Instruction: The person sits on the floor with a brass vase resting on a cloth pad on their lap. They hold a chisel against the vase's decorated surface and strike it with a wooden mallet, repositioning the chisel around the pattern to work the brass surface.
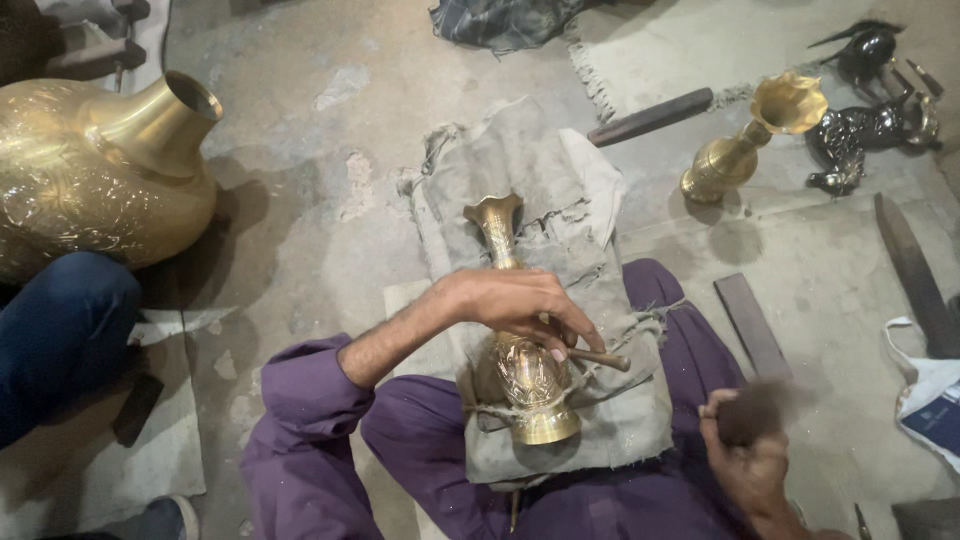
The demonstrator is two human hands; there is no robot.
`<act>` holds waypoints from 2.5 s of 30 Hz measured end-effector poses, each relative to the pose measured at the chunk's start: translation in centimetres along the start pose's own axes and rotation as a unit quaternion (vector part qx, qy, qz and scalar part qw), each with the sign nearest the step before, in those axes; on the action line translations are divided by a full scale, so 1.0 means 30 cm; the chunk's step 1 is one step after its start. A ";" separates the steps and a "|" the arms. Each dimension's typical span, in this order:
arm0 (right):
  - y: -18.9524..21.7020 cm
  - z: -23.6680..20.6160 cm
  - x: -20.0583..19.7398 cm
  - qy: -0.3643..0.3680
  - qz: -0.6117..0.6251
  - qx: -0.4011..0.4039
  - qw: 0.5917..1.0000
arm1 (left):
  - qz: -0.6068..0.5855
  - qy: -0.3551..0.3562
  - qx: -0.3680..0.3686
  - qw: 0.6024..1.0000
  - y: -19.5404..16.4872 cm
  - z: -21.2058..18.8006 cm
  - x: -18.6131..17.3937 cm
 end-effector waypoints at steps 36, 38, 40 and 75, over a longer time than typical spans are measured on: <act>0.057 0.037 -0.047 0.017 -0.029 -0.062 0.998 | -0.005 -0.039 0.028 0.999 0.035 -0.044 0.023; 0.056 0.034 -0.045 0.038 -0.163 -0.050 0.985 | 0.008 -0.047 0.023 0.999 0.037 -0.044 0.024; 0.063 0.026 -0.035 0.014 -0.091 -0.049 0.995 | 0.006 -0.045 0.031 0.998 0.039 -0.045 0.023; 0.077 0.100 -0.089 0.127 -0.332 -0.087 0.930 | 0.027 -0.099 0.025 0.994 0.076 -0.082 0.035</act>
Point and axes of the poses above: each hand's wrist, its own z-axis towards the middle knuckle, its own x-axis out of the palm, y = z × x, the point moved 1 cm from there along z, towards the middle knuckle, and after that the axes turned 10 degrees about -x, right-handed, at the moved point
